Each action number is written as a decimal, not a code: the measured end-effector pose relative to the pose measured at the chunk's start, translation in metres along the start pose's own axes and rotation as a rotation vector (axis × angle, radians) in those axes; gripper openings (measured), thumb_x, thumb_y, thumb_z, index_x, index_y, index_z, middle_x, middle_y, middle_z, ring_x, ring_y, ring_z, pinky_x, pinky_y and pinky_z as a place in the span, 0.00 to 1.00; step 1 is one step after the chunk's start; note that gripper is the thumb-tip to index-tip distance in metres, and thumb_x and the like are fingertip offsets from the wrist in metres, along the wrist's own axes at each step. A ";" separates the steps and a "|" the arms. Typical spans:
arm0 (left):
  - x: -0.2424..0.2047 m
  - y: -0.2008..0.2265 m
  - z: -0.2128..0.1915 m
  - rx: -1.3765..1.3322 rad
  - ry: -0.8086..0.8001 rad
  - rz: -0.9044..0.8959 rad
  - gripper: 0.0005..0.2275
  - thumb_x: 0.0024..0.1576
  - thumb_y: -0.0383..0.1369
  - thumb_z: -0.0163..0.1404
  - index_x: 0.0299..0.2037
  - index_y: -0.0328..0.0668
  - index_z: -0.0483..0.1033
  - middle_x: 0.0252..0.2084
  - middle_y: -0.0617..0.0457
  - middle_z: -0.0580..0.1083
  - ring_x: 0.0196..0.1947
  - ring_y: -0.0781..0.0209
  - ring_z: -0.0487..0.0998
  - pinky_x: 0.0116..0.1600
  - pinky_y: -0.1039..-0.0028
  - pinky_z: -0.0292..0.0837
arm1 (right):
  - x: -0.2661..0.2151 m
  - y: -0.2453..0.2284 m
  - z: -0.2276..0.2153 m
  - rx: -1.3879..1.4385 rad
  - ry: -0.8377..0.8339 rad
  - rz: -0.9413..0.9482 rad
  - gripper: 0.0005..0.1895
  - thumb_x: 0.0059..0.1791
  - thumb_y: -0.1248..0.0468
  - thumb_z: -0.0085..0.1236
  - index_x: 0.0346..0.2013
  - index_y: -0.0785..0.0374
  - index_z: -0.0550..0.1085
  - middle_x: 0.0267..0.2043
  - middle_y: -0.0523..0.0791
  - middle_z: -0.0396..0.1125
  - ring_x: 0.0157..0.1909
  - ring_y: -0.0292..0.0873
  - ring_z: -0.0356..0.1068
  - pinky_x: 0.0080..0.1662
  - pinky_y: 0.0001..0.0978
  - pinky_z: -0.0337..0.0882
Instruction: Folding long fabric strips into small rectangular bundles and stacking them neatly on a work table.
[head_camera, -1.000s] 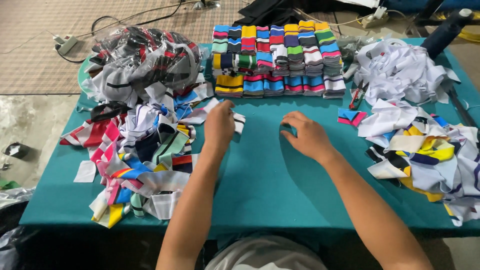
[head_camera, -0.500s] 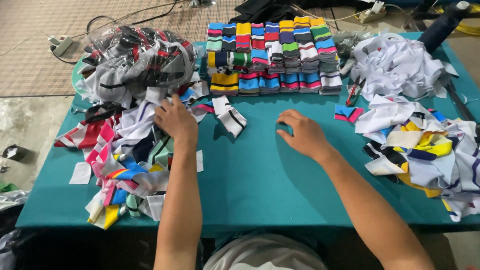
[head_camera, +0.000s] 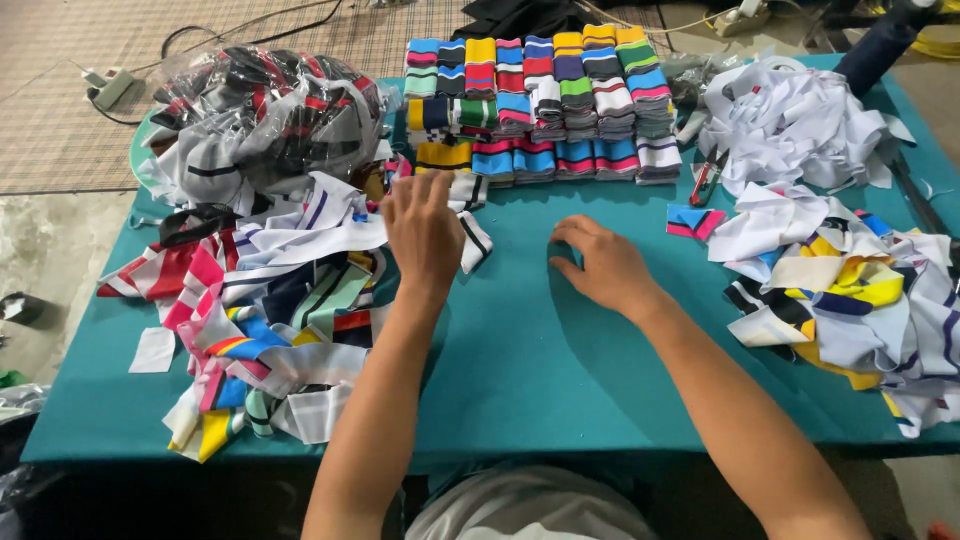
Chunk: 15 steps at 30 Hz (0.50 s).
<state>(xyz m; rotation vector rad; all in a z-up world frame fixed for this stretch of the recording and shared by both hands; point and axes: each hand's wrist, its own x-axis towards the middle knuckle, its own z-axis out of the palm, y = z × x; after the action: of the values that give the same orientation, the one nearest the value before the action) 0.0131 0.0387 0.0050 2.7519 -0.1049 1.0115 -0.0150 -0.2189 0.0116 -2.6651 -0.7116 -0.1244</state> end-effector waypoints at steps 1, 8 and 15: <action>-0.001 -0.004 -0.005 0.000 -0.002 -0.001 0.20 0.50 0.18 0.57 0.52 0.47 0.76 0.49 0.51 0.72 0.54 0.51 0.69 0.54 0.63 0.65 | 0.000 -0.001 0.000 0.001 -0.002 0.000 0.15 0.55 0.60 0.57 0.55 0.62 0.74 0.61 0.49 0.66 0.55 0.57 0.74 0.45 0.49 0.82; -0.017 -0.047 0.034 0.214 -0.263 -0.284 0.12 0.47 0.21 0.56 0.39 0.46 0.76 0.41 0.50 0.74 0.44 0.48 0.72 0.46 0.55 0.64 | 0.002 0.000 0.003 0.063 -0.006 0.056 0.15 0.53 0.60 0.59 0.54 0.58 0.76 0.60 0.46 0.67 0.52 0.54 0.75 0.45 0.47 0.81; -0.022 0.041 0.026 -0.356 0.043 0.404 0.05 0.58 0.31 0.53 0.38 0.59 0.78 0.31 0.60 0.77 0.33 0.59 0.76 0.38 0.69 0.69 | 0.007 -0.006 0.010 0.446 0.166 -0.140 0.26 0.50 0.68 0.64 0.63 0.58 0.70 0.53 0.46 0.70 0.28 0.52 0.74 0.27 0.42 0.75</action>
<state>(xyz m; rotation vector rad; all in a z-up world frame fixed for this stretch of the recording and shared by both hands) 0.0067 -0.0070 -0.0219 2.4272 -0.7800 1.0211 -0.0122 -0.2070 0.0055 -2.1557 -0.7682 -0.1962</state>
